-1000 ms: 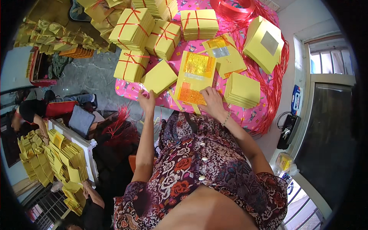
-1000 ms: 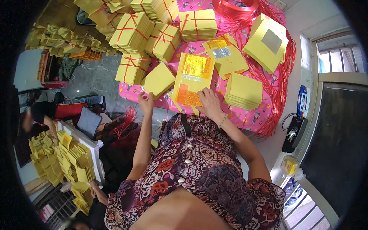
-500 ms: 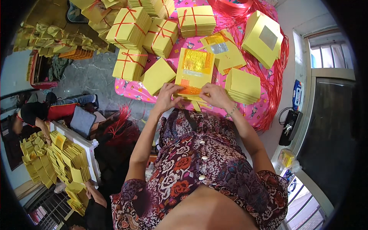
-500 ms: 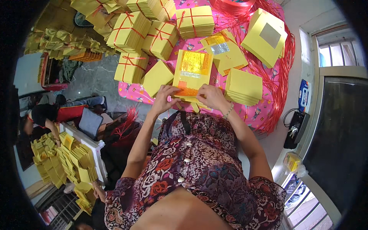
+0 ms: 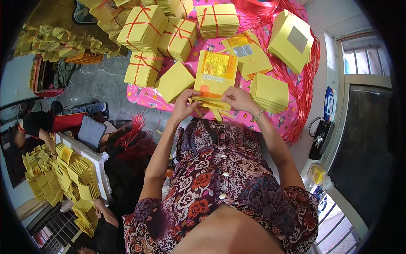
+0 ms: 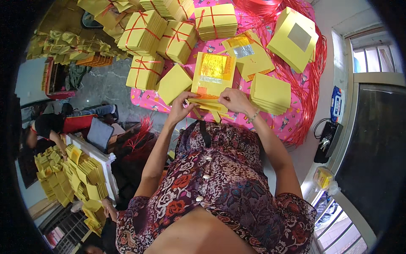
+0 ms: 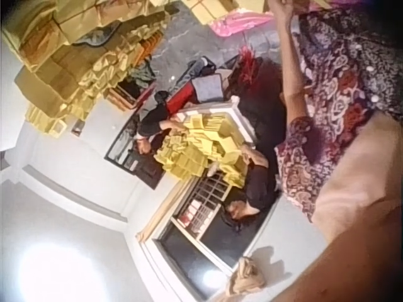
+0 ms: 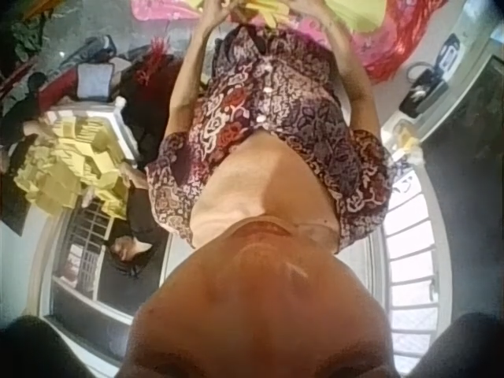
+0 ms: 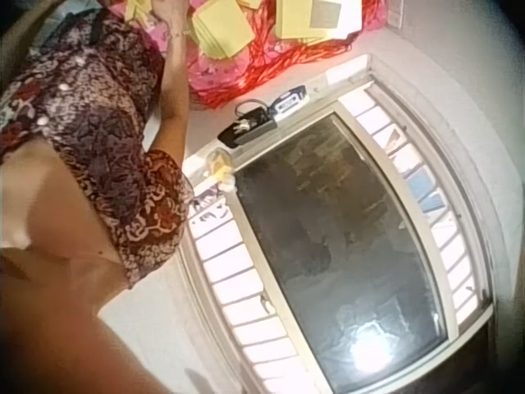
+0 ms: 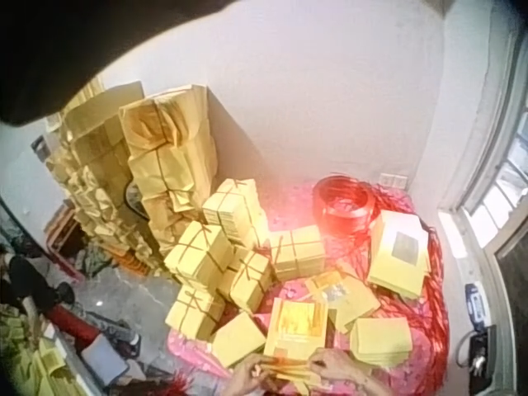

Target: Sorting and stacking yellow paper sheets with foil inserts.

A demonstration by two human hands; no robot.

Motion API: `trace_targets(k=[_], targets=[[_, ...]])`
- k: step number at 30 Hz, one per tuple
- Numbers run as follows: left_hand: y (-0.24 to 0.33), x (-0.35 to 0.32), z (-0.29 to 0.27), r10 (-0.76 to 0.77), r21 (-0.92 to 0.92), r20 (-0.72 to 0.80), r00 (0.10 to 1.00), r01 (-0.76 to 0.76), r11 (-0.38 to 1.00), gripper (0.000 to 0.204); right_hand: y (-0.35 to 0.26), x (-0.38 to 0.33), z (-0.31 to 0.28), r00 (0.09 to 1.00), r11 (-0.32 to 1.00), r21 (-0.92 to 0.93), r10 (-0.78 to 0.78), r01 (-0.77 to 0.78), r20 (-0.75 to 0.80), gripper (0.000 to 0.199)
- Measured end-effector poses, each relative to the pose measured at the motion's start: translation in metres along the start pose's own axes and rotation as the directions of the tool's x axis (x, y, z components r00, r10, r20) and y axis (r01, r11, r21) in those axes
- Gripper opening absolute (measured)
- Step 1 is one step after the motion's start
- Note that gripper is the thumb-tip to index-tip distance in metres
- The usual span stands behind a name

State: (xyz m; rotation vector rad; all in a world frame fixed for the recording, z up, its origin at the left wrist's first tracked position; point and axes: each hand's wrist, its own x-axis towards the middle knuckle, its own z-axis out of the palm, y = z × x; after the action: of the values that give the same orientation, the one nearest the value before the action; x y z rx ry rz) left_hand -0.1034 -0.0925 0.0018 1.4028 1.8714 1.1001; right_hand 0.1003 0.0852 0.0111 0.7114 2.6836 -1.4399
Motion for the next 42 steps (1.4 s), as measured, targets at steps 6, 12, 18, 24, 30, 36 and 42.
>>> trace_targets(k=[6,12,18,24,30,36,42], targets=[[0.006,-0.001,0.000,-0.132,-0.186,0.070,0.989,0.143,0.972,0.043,0.005,0.003,-0.003,0.999,0.994,0.100,0.037,-0.039,0.026,0.024],[-0.002,-0.002,0.003,-0.061,-0.185,0.039,0.997,0.067,0.980,0.047,0.002,0.006,-0.006,0.994,0.988,0.113,0.102,-0.106,0.037,0.028],[0.016,0.005,0.003,-0.214,-0.115,-0.020,0.977,0.211,0.971,0.047,0.003,0.005,-0.003,0.996,0.987,0.133,0.087,-0.088,0.015,0.028],[0.047,0.027,0.002,0.125,0.524,0.047,0.991,-0.131,0.841,0.047,0.004,0.001,0.001,0.997,0.990,0.131,0.051,-0.045,-0.049,0.025],[0.039,0.037,0.027,0.099,0.491,0.276,0.956,-0.229,0.840,0.031,-0.005,-0.008,0.008,0.991,0.999,0.041,-0.029,0.034,-0.129,0.026],[0.038,0.029,0.024,0.039,0.373,0.120,0.992,-0.081,0.924,0.029,-0.009,-0.017,0.012,0.883,0.906,0.412,0.272,-0.101,-0.382,0.036],[0.035,0.029,0.017,-0.060,0.287,0.115,0.992,0.025,0.958,0.028,-0.021,-0.002,0.009,0.778,0.337,0.927,0.622,-0.163,-0.089,0.042]])
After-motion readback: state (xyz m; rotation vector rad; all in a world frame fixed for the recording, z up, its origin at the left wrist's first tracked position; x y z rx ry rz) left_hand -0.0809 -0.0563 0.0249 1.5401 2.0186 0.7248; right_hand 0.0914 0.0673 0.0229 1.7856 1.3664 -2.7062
